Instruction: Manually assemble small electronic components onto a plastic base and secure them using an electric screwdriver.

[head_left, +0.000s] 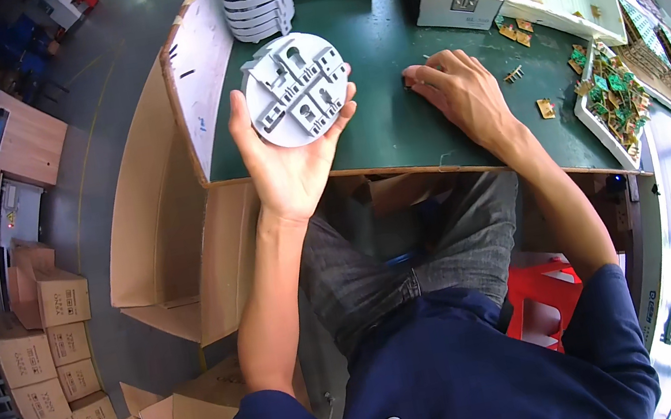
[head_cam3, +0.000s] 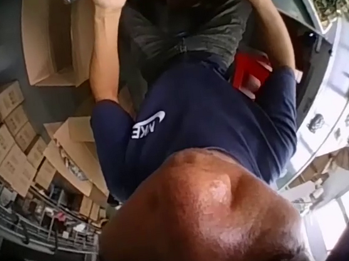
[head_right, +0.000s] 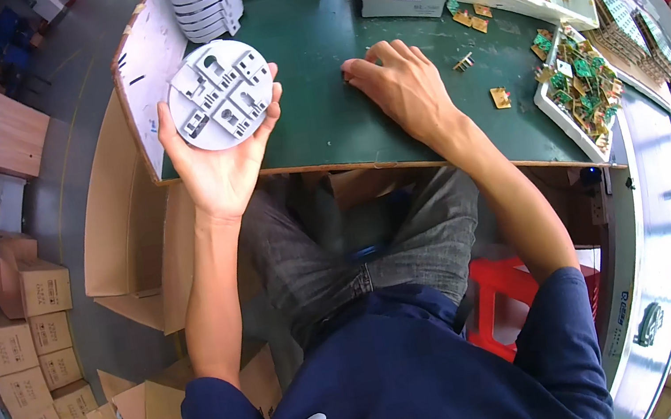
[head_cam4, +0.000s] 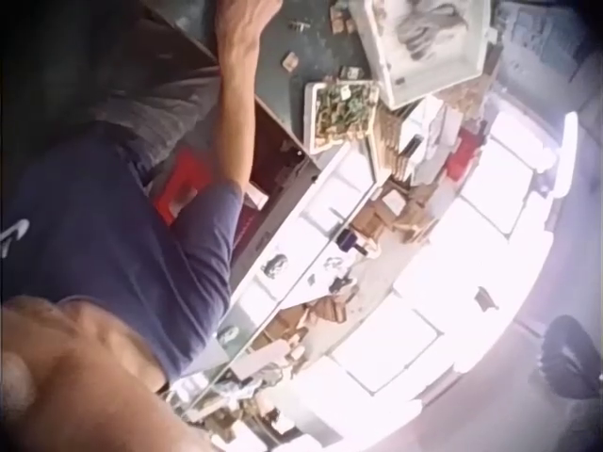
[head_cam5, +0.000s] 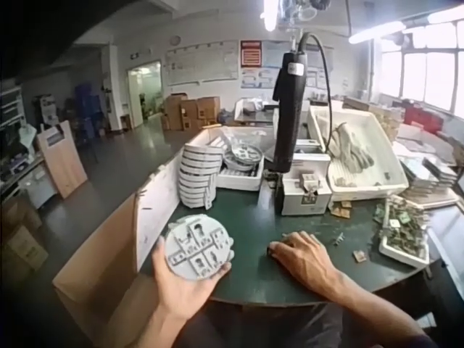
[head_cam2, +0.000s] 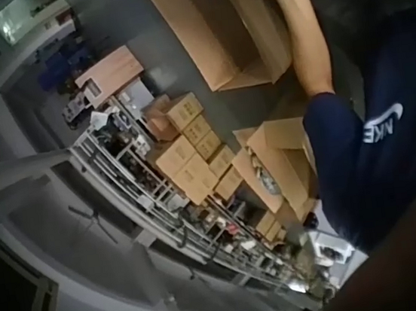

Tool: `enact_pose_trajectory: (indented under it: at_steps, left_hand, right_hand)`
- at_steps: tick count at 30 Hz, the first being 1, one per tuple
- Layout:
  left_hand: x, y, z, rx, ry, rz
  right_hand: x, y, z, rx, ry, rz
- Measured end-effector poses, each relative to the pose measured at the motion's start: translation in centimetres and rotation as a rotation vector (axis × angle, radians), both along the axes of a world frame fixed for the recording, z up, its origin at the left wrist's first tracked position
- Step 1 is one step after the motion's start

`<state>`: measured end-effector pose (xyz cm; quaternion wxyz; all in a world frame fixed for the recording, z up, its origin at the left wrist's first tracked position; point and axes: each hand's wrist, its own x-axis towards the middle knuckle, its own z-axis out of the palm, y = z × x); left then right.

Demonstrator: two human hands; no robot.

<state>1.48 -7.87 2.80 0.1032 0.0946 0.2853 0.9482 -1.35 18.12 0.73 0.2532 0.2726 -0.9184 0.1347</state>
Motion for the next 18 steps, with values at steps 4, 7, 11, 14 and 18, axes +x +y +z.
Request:
enact_pose_trajectory:
  at_steps: [4,7,11,14,18]
  left_hand:
    - [0.3,-0.7,-0.1,0.160,-0.050,-0.135]
    - [0.3,-0.9,-0.5,0.149,-0.049,-0.115]
    - [0.4,-1.0,-0.5,0.085,-0.019,-0.079]
    - [0.5,-1.0,-0.5,0.042,0.004,-0.058]
    - [0.5,-1.1,-0.4,0.005,0.021,-0.045]
  right_hand:
    - [-0.4,0.4,-0.4,-0.073,-0.010,0.033]
    - [0.0,-0.2,-0.3,-0.114,-0.038,0.041]
    - [0.0,-0.3,-0.2,-0.152,-0.069,0.021]
    - [-0.5,-0.1,-0.8,-0.198,-0.073,0.028]
    - [-0.4,-0.4,-1.1,-0.254,-0.024,0.008]
